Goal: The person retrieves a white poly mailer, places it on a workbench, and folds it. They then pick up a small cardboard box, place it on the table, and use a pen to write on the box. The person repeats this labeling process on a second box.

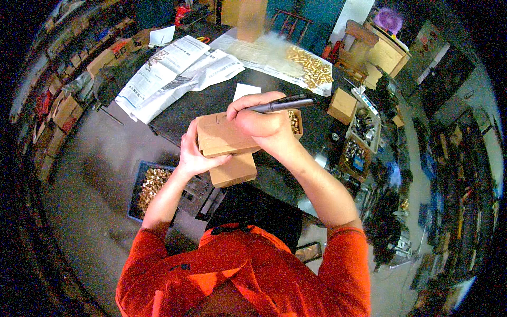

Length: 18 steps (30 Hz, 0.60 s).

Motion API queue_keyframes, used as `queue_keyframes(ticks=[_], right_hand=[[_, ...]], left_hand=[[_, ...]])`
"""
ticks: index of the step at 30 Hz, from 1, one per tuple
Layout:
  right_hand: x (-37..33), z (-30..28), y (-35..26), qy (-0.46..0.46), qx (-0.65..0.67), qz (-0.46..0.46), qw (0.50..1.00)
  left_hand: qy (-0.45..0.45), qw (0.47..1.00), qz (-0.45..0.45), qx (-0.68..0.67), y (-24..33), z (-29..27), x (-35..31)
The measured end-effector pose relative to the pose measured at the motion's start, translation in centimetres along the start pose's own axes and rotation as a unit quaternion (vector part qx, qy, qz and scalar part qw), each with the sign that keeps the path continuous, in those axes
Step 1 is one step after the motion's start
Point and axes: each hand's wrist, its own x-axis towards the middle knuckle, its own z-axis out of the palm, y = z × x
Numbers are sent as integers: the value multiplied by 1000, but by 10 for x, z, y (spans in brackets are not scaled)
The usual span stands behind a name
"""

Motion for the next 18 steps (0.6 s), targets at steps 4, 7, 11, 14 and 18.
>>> queue_keyframes(ticks=[4, 7, 11, 14, 18], right_hand=[[1, -2, 5, 7, -45, -36, 998], [3, -1, 8, -2, -53, -57, 997], [1, -5, 8, -18, -62, -66, 996], [2, -1, 13, 22, -95, -100, 990], [1, -1, 13, 34, -75, -90, 993]], left_hand=[[-1, 1000, -2, -10, -2, 1, 0], [5, 1000, -7, -10, -3, 1, -1], [9, 1000, -23, -6, -1, 1, -2], [1, 1000, -17, -6, -2, 1, -1], [4, 999, -29, -22, -1, 1, -1]])
